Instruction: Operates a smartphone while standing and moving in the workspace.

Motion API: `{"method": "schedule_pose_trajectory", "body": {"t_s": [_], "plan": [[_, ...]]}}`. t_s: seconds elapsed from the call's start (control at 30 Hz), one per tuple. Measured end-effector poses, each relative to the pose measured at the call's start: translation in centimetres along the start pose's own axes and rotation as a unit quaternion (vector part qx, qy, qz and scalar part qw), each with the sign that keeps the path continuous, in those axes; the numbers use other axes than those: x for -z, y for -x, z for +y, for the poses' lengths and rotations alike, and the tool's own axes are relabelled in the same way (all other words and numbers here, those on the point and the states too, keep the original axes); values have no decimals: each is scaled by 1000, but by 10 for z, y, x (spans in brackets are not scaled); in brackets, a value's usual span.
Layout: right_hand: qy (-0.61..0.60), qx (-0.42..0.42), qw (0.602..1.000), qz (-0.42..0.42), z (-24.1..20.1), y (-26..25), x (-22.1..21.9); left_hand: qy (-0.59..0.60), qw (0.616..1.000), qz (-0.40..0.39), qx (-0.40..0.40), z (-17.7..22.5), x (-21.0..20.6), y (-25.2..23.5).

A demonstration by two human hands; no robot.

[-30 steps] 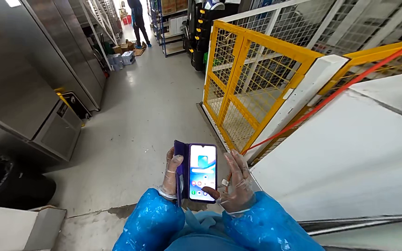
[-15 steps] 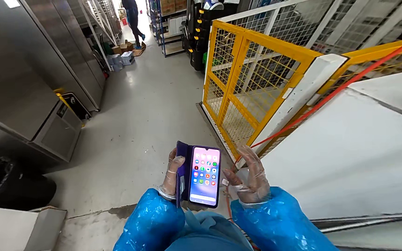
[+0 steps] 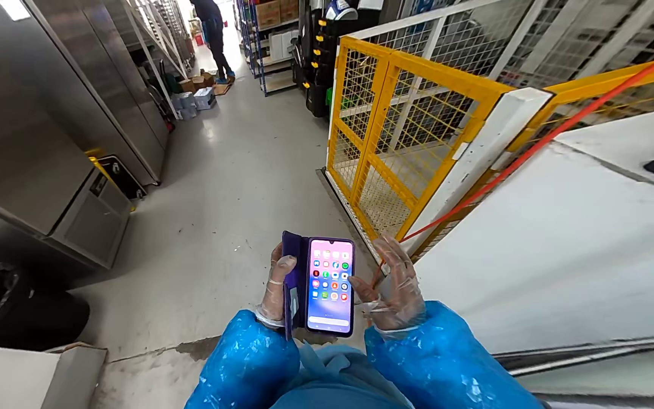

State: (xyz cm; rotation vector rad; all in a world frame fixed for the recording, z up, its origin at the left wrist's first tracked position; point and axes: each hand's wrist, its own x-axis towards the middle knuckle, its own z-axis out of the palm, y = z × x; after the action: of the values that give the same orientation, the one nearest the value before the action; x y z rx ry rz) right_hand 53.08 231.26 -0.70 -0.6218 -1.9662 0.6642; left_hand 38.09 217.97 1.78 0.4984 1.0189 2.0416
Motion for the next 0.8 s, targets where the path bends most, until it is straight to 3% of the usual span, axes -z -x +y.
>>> {"method": "schedule_pose_trajectory", "body": {"t_s": [0.8], "plan": [[8, 6, 1000, -2, -8, 2, 2, 19, 1000, -20, -13, 4, -4, 10]]}}
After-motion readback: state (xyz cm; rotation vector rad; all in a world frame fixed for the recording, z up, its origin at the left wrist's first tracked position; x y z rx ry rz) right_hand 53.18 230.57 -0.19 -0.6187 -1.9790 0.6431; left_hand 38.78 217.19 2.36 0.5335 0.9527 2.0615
